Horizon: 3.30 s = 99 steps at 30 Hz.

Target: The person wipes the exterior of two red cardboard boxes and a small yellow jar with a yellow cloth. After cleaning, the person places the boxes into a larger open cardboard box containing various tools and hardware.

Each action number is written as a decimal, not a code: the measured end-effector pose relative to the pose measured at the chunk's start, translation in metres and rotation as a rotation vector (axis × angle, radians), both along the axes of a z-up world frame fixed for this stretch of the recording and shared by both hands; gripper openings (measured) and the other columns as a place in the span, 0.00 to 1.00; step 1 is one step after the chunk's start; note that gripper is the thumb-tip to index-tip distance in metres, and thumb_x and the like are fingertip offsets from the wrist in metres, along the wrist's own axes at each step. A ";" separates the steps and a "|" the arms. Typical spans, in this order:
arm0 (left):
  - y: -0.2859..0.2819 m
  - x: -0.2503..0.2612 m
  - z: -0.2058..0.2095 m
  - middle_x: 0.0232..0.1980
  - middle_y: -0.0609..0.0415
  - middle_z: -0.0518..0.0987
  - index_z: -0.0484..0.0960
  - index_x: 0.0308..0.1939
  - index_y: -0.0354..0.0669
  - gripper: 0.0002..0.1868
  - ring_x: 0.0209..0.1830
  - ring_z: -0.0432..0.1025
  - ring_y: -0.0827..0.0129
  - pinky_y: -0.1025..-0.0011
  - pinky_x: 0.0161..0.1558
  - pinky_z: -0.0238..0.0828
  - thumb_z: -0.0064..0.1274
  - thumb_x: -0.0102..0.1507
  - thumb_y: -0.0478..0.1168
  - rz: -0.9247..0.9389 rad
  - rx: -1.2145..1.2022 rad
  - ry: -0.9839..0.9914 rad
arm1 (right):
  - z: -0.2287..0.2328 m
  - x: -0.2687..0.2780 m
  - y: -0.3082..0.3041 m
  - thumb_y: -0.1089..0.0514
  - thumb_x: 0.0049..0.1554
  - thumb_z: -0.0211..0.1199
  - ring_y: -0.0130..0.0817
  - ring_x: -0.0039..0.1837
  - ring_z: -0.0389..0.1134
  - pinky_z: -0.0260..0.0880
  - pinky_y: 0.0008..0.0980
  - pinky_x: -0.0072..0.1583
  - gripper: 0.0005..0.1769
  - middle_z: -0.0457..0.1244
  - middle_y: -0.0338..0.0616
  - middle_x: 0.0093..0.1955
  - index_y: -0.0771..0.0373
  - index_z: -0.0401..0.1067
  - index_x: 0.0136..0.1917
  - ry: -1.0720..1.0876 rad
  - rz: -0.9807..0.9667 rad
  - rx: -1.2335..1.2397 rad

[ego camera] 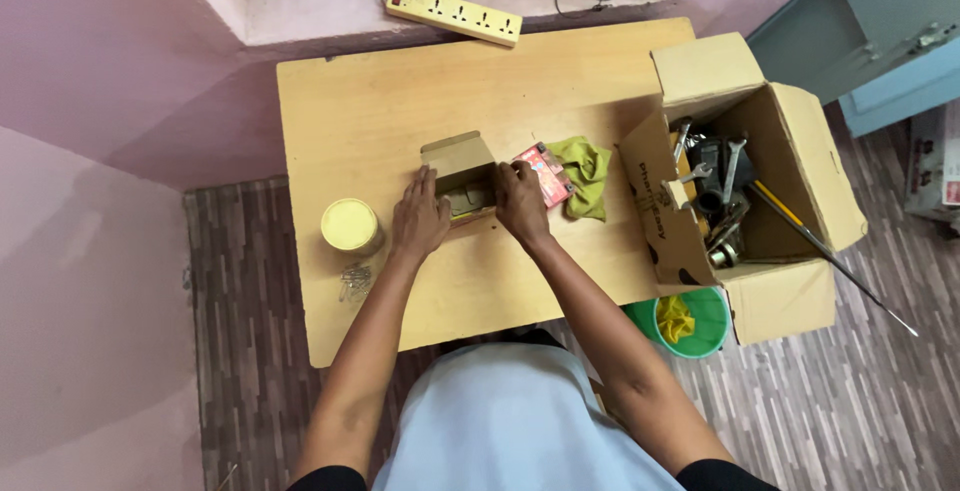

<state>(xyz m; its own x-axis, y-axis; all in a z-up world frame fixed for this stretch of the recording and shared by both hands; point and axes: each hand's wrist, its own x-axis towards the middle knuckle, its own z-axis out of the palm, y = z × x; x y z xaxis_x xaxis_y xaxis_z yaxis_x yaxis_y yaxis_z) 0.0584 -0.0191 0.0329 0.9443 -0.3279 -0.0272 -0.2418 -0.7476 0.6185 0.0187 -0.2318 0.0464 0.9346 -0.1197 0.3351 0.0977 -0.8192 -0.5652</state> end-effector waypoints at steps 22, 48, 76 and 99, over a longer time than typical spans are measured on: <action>-0.006 -0.029 0.039 0.82 0.45 0.53 0.61 0.76 0.36 0.36 0.84 0.40 0.51 0.42 0.78 0.32 0.46 0.70 0.54 -0.059 0.098 -0.375 | -0.028 0.012 -0.081 0.31 0.41 0.77 0.55 0.65 0.65 0.67 0.48 0.63 0.55 0.63 0.61 0.63 0.71 0.62 0.66 0.414 -0.251 -0.062; -0.155 -0.049 0.075 0.77 0.34 0.61 0.56 0.75 0.33 0.59 0.78 0.57 0.41 0.51 0.74 0.58 0.75 0.48 0.48 -0.059 -0.235 -0.434 | 0.134 -0.003 -0.090 0.45 0.43 0.75 0.39 0.36 0.72 0.73 0.35 0.36 0.36 0.70 0.53 0.41 0.81 0.77 0.50 0.565 -0.373 0.947; 0.014 0.001 0.095 0.74 0.39 0.58 0.56 0.72 0.32 0.61 0.77 0.52 0.49 0.55 0.74 0.52 0.79 0.43 0.42 0.270 -0.554 -0.149 | 0.170 0.063 -0.021 0.57 0.35 0.87 0.30 0.58 0.71 0.74 0.31 0.63 0.45 0.68 0.44 0.57 0.67 0.71 0.63 0.163 0.531 0.446; -0.017 -0.020 -0.013 0.42 0.40 0.84 0.79 0.51 0.36 0.16 0.39 0.82 0.53 0.60 0.42 0.76 0.59 0.63 0.41 0.798 -0.513 0.033 | 0.127 0.035 -0.034 0.50 0.33 0.85 0.40 0.53 0.72 0.74 0.36 0.56 0.43 0.68 0.46 0.52 0.64 0.73 0.59 0.190 0.430 0.076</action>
